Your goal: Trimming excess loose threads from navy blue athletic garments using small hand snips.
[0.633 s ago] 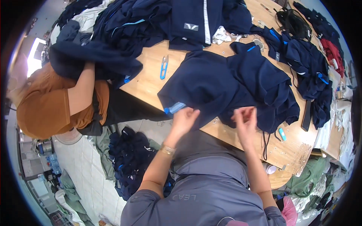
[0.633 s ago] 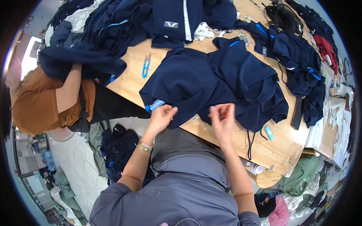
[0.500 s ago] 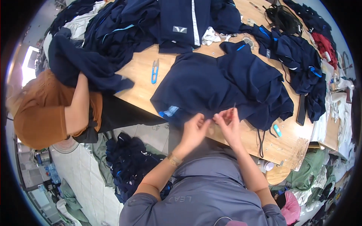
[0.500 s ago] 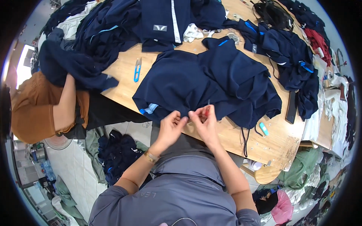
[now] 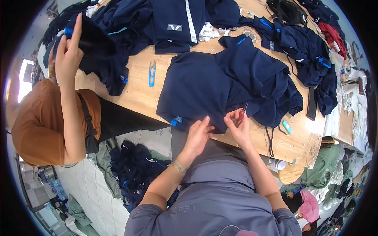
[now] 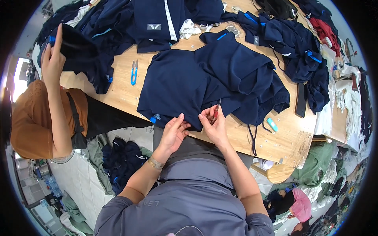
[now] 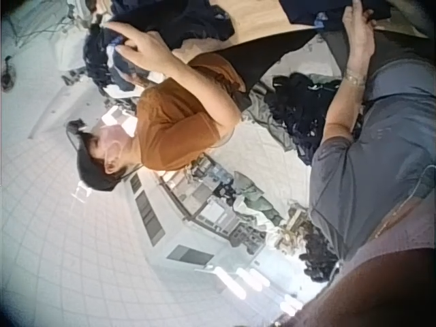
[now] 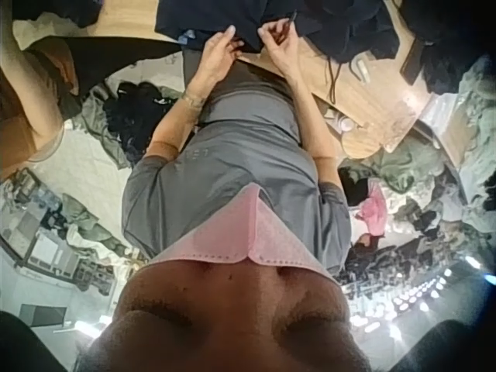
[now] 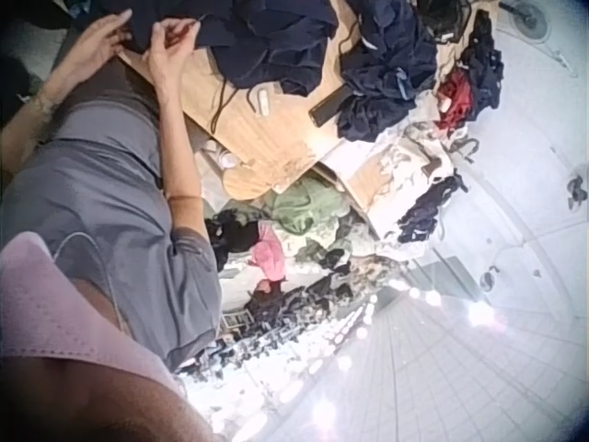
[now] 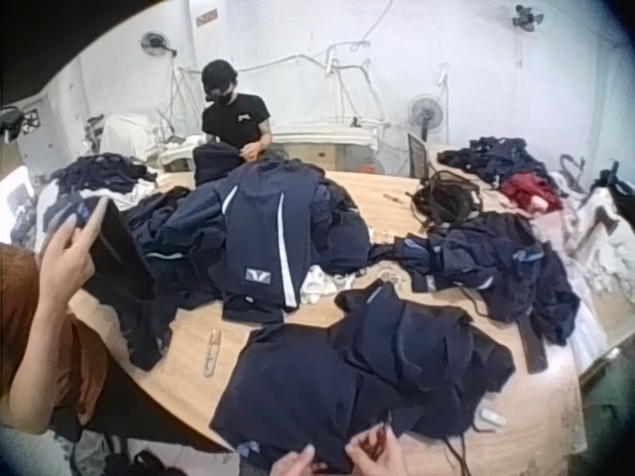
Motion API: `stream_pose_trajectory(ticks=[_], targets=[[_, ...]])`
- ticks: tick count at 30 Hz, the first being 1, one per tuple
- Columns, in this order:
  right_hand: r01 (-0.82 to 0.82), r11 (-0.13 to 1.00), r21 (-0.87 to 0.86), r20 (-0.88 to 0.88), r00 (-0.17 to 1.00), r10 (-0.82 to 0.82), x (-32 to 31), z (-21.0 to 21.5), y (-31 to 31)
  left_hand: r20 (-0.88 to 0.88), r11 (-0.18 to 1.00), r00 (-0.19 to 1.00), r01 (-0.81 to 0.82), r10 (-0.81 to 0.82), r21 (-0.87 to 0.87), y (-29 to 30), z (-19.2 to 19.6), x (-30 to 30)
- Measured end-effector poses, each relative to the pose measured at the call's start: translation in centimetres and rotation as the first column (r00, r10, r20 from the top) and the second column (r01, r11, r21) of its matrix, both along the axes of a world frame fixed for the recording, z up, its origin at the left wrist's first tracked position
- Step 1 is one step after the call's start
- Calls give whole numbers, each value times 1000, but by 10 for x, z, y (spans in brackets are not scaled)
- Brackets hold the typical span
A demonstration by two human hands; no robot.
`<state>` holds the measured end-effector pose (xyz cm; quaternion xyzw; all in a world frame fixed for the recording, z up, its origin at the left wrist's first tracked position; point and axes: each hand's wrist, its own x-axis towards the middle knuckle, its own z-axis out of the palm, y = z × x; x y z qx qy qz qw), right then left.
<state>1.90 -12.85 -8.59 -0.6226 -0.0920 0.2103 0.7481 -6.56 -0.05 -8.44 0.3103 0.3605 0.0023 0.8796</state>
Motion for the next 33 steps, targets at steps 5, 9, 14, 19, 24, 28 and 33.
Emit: stream_pose_trajectory(ticks=[5,9,14,19,24,28,33], targets=[[-1,999,-38,57,998,3,-3,5,1,116,997,991,-68,72,-40,5,13,7],[73,994,-79,189,980,-57,-7,7,1,172,998,984,-35,44,-58,3,35,14],[106,983,-152,415,909,-34,-9,42,4,376,987,922,-37,93,-155,1,32,11],[86,967,-238,563,824,66,-1,50,7,282,997,958,-29,49,-73,-7,57,17],[64,986,-151,457,889,12,3,45,3,339,998,940,-28,47,-60,-4,53,19],[105,994,41,289,951,-112,3,46,-1,254,989,961,-75,107,-131,-7,65,26],[123,990,66,304,943,-137,2,50,-3,284,989,953,-72,106,-126,-9,56,23]])
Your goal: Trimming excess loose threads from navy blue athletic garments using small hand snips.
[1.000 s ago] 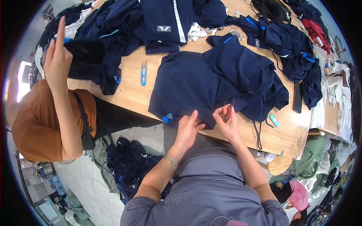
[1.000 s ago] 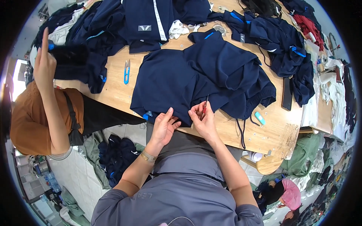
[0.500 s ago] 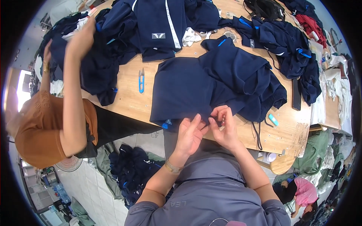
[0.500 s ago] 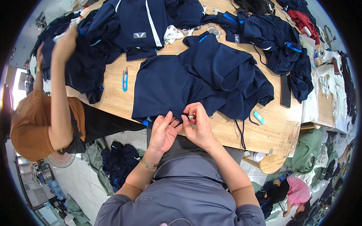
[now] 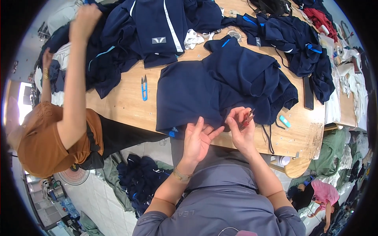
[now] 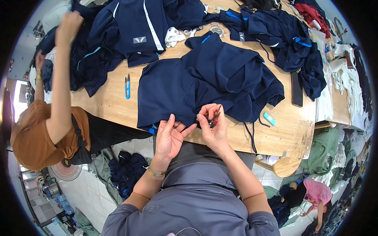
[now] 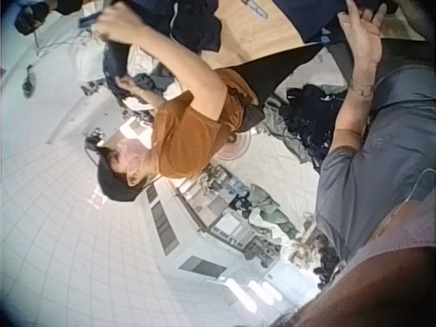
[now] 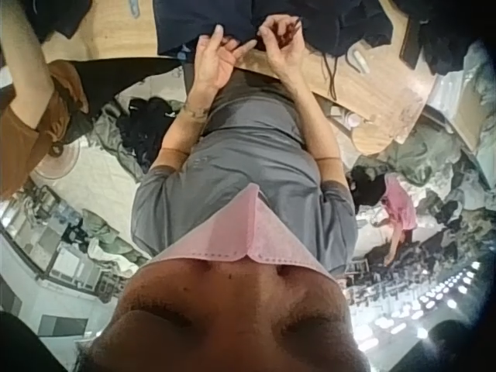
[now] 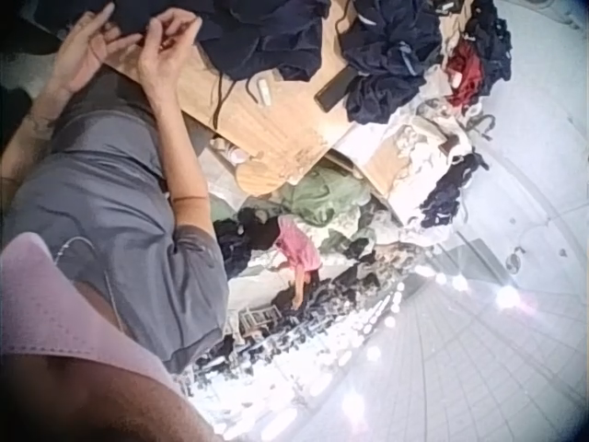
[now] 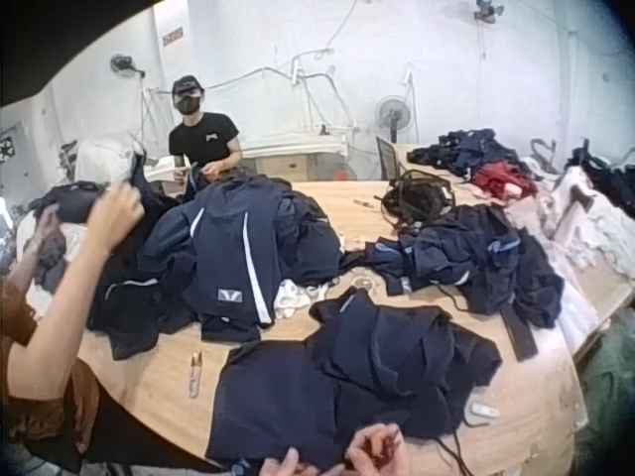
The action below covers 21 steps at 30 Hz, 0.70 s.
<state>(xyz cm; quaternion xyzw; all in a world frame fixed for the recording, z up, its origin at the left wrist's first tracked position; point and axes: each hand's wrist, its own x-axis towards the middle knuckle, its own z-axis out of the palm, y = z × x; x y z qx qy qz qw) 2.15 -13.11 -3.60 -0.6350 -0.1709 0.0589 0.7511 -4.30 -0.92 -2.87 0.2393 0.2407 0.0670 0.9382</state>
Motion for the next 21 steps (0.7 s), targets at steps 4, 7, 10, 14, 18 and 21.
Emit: stream_pose_trajectory(ticks=[4,7,10,14,18,21], targets=[[26,992,123,-134,991,-10,0,4,-3,-31,999,999,-11,13,45,-1,6,3],[5,993,114,-184,983,16,0,7,-4,-18,999,999,-28,28,37,0,2,1],[-38,990,135,-290,954,76,1,8,-9,-48,999,998,-47,48,6,-1,11,7],[-80,992,100,-314,943,108,0,5,-10,30,997,999,37,-35,-64,4,-1,3],[-40,997,-71,-163,986,28,-1,5,-3,60,997,996,62,-59,-45,5,-4,3],[-60,987,-148,-153,987,37,-1,1,2,45,998,998,35,-37,50,-1,0,6]])
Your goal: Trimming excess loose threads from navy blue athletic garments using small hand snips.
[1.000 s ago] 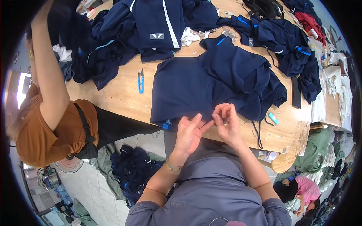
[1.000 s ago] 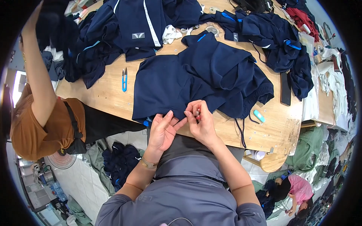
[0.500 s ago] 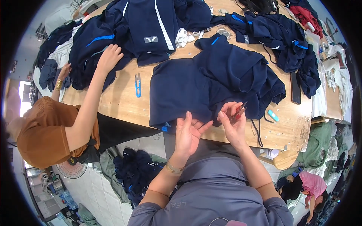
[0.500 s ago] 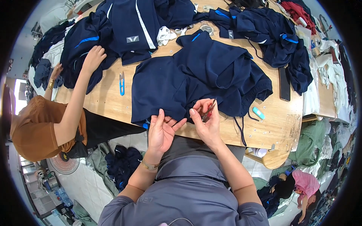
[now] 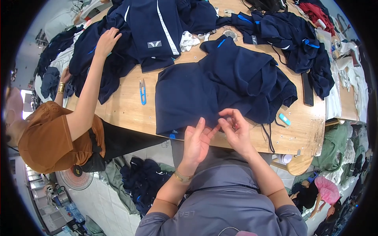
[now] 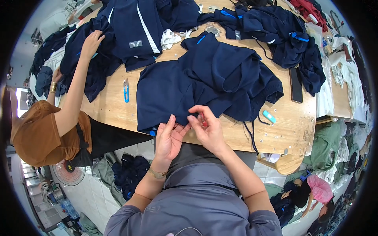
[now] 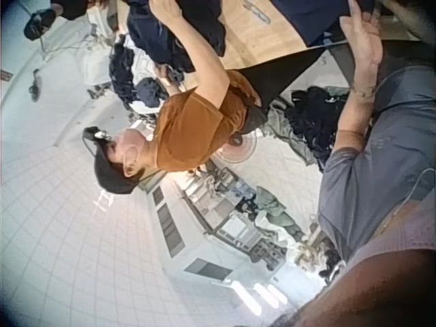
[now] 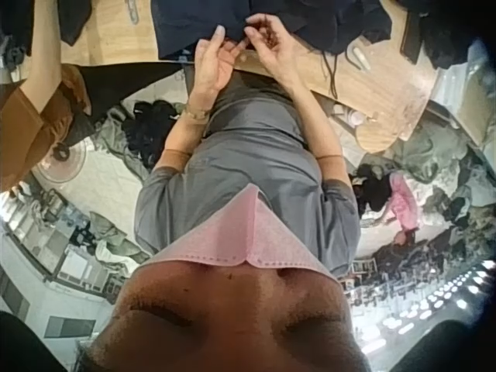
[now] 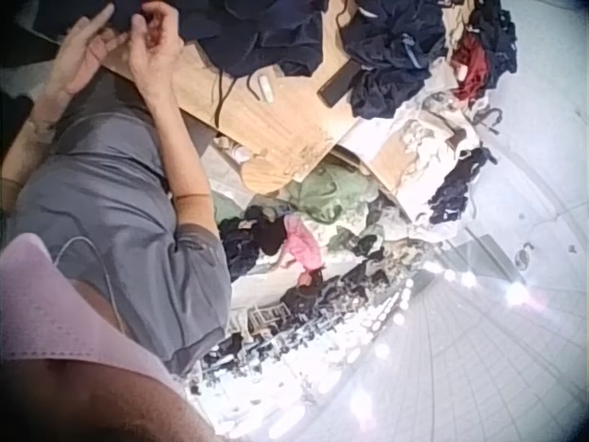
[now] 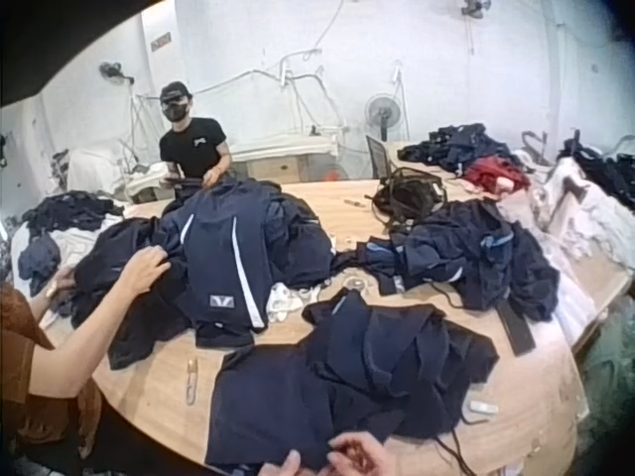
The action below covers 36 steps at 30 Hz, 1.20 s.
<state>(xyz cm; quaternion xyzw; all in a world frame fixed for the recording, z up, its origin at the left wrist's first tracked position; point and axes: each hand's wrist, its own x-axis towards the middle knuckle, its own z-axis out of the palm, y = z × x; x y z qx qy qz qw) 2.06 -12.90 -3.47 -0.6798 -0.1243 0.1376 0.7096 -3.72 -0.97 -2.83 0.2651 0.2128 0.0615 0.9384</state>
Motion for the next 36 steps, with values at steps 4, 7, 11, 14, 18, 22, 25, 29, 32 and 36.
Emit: stream_pose_trajectory(ticks=[4,7,11,14,18,22,25,29,32,36], targets=[[24,993,-117,360,933,20,5,5,7,91,994,995,28,-38,109,-3,-4,-1],[24,999,-37,109,994,-20,2,9,5,118,995,993,-1,-10,98,-3,0,4],[160,983,87,147,974,-171,-2,13,0,132,997,991,-14,4,70,1,2,9],[121,989,87,34,992,-124,-4,12,-8,153,998,988,-29,20,56,4,5,10],[103,983,-154,245,968,-63,3,3,-10,57,996,996,-77,74,48,0,17,15],[92,942,-322,381,924,40,5,9,-8,8,993,994,-111,111,43,-4,29,17],[147,914,-378,479,876,57,6,11,-5,8,993,993,-117,117,14,-3,23,14],[163,903,-397,500,863,64,6,14,-4,145,996,985,-87,90,-25,-2,13,10],[171,901,-399,512,856,65,7,13,-5,148,995,985,-95,92,15,-3,10,10],[174,900,-399,528,846,70,9,15,-5,175,994,980,-104,98,23,-4,8,10]])
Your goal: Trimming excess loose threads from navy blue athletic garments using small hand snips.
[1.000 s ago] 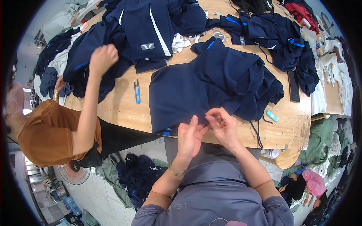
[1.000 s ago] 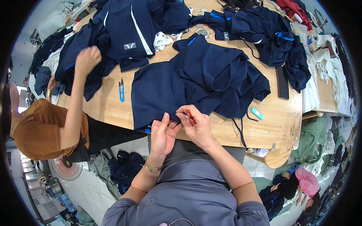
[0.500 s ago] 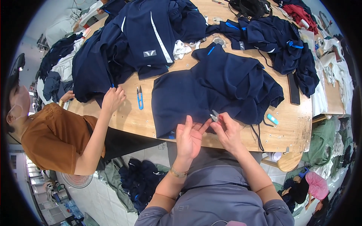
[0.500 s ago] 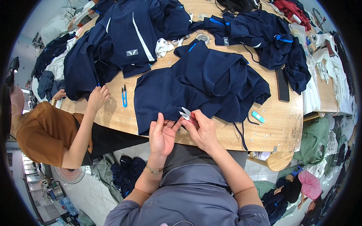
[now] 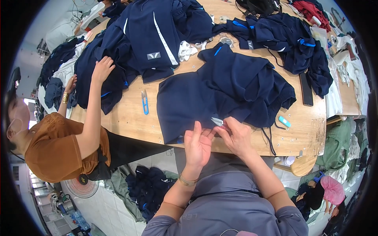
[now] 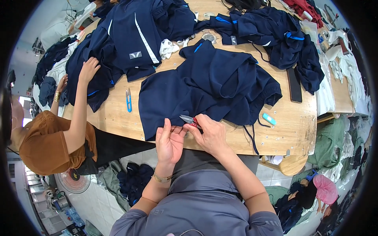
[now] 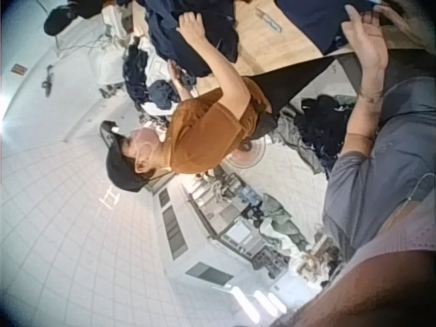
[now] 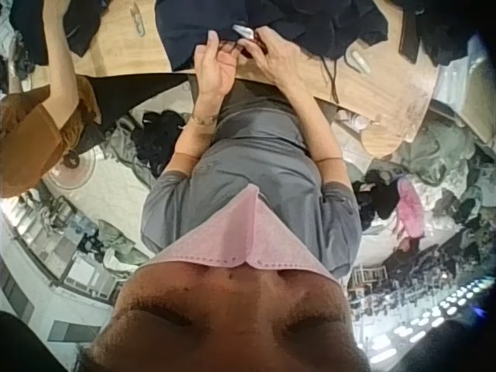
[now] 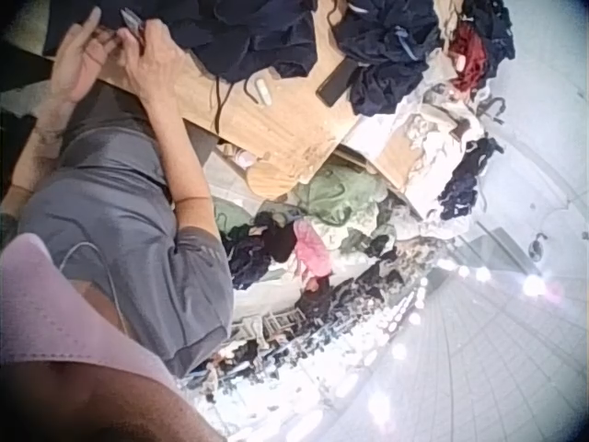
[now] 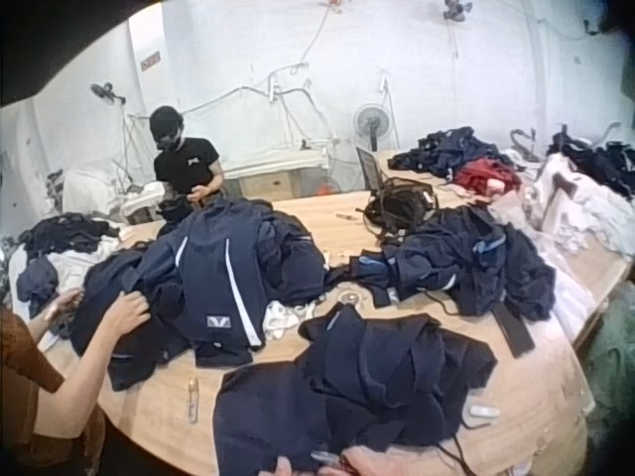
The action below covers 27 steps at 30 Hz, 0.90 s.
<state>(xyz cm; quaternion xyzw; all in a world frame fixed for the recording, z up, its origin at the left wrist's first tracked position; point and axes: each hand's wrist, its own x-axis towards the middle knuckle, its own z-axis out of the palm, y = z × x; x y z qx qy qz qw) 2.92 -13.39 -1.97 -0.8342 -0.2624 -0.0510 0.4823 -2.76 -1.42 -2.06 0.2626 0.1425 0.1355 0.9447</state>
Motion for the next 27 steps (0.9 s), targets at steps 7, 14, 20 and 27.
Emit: stream_pose_trajectory(ticks=[7,14,20,27], targets=[[26,999,-39,63,998,-24,2,-7,-4,-41,998,999,10,-13,-68,1,3,1],[41,993,-108,179,984,-21,2,-10,-3,-193,992,981,-44,20,-122,-2,14,5],[14,993,-116,173,985,6,4,-7,-4,-203,984,978,-71,37,-165,-3,14,3],[11,994,-104,187,982,9,6,-7,-3,-150,987,989,-30,6,-156,-2,9,2]])
